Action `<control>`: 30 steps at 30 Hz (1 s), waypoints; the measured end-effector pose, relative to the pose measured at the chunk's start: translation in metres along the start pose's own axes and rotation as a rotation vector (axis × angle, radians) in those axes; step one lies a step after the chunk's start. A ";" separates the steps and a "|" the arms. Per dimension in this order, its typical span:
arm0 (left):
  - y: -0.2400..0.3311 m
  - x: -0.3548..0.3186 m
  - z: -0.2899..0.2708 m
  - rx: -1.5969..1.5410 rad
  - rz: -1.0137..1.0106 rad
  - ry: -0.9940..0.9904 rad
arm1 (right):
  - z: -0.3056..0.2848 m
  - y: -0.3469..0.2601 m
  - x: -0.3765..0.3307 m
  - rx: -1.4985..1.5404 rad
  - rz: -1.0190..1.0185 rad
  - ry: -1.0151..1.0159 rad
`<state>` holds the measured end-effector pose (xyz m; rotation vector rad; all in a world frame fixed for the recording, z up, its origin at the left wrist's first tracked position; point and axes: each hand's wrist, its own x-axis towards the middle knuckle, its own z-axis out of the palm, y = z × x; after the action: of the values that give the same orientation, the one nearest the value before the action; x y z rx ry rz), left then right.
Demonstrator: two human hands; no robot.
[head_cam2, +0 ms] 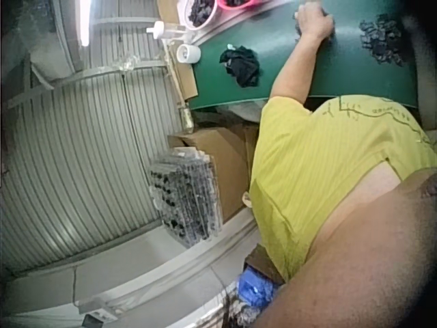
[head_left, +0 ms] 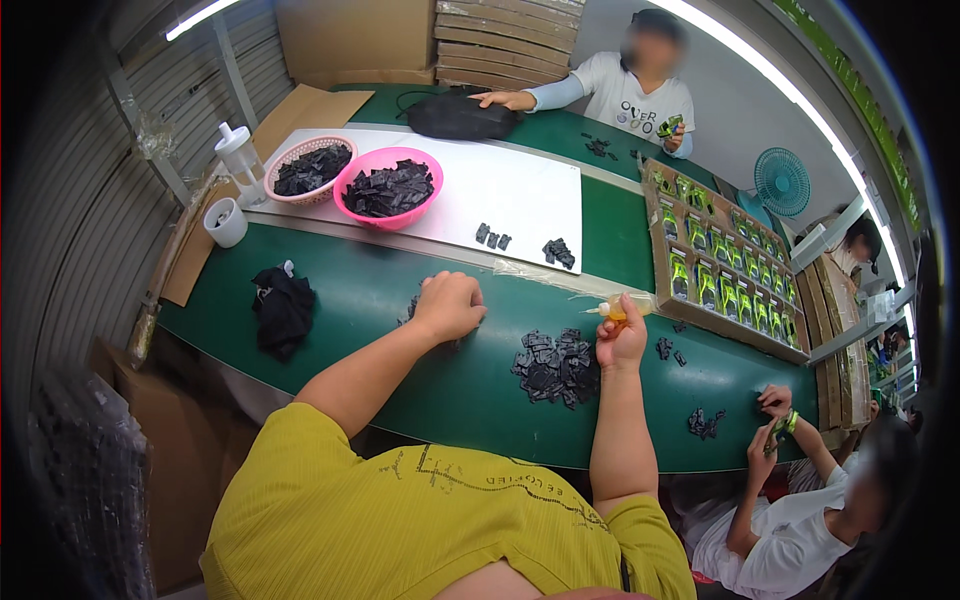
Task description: Applying adhesive from a squeeze bottle to small black plastic pieces and organizing them on the work surface.
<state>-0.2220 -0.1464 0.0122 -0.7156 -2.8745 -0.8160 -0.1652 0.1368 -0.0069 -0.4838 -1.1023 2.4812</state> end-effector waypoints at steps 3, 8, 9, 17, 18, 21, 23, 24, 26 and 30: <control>-0.004 0.003 -0.005 -0.103 -0.087 -0.016 | 0.000 0.002 0.000 -0.009 0.008 0.020; -0.007 0.007 -0.010 -0.238 -0.104 0.104 | -0.006 -0.002 -0.002 0.001 -0.001 0.024; -0.005 0.009 -0.010 -0.282 -0.081 0.160 | -0.010 -0.004 -0.002 0.003 -0.006 0.015; -0.001 0.005 -0.011 -0.823 -0.198 0.262 | 0.001 0.006 0.011 0.036 0.023 0.024; 0.006 0.009 -0.004 -0.955 -0.159 0.221 | -0.006 0.000 0.007 0.043 0.002 0.006; 0.016 0.016 0.006 -0.670 -0.059 0.234 | -0.005 -0.007 0.001 0.034 0.006 -0.005; 0.004 0.014 0.009 -0.658 -0.085 0.220 | -0.003 -0.002 0.003 0.033 0.019 -0.010; -0.001 0.014 0.009 -0.640 -0.105 0.202 | -0.001 -0.001 0.004 0.040 0.029 -0.011; 0.002 0.012 0.000 -0.849 -0.202 0.141 | 0.004 -0.001 0.002 0.027 0.038 -0.009; 0.021 0.002 -0.003 -1.236 -0.315 -0.009 | -0.001 0.000 -0.006 0.017 0.063 -0.008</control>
<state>-0.2146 -0.1313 0.0253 -0.2453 -2.2020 -2.6343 -0.1597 0.1343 -0.0068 -0.5122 -1.0838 2.5468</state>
